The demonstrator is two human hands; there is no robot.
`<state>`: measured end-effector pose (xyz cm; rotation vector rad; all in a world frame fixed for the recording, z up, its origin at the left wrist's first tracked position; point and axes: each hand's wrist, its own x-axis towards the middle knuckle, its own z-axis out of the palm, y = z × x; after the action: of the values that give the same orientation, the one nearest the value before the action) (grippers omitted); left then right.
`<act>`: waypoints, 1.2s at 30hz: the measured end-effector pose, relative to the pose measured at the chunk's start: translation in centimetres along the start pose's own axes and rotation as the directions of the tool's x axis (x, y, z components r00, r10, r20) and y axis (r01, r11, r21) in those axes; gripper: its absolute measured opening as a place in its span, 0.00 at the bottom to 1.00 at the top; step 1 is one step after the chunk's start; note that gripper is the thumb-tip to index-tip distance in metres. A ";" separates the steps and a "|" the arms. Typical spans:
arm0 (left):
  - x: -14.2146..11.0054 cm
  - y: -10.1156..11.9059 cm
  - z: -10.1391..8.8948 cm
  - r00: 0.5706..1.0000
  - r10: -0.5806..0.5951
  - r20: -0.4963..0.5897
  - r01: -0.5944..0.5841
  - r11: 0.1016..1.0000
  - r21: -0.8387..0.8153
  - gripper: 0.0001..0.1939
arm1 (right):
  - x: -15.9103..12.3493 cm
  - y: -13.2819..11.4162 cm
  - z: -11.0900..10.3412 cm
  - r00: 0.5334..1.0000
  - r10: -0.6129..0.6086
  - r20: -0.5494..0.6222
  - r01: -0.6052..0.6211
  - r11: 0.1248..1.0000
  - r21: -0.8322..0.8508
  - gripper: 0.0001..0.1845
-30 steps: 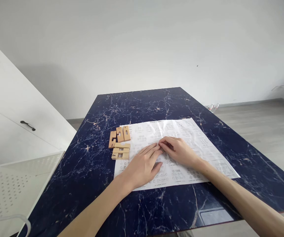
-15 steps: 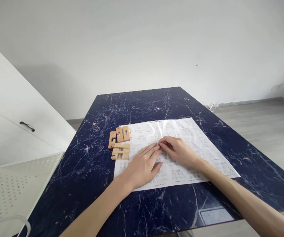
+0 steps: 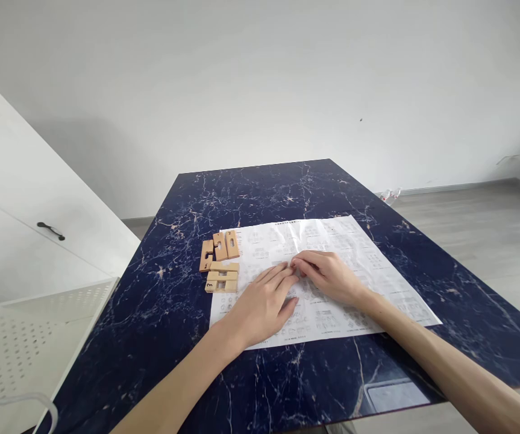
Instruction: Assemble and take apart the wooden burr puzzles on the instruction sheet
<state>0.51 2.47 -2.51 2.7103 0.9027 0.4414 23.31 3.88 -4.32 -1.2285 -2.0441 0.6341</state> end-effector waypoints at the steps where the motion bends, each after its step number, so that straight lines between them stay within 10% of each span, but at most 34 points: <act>1: 0.0 0.0 0.0 1.000 0.003 -0.003 -0.003 1.000 0.002 0.21 | 0.0 0.0 0.0 1.000 -0.008 0.001 0.008 1.000 0.001 0.17; 11: 0.0 -0.4 -0.2 0.999 0.026 -0.021 -0.025 0.999 0.040 0.17 | -0.1 -0.2 0.0 0.996 -0.020 -0.091 0.011 0.995 -0.099 0.21; 19: 0.4 -1.9 -1.4 0.945 -0.140 -0.297 0.171 0.982 0.082 0.15 | -0.2 -0.3 0.1 0.998 -0.002 -0.062 -0.010 0.981 -0.194 0.29; 36: -0.4 -4.4 -1.1 0.796 -0.358 -0.487 0.525 0.810 0.262 0.44 | -0.1 -0.8 -0.1 0.993 0.102 -0.052 -0.108 0.986 -0.125 0.21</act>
<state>-2.60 5.81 -2.99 2.6164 1.8929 0.8290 22.92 3.43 -3.75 -1.4197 -2.0187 0.5248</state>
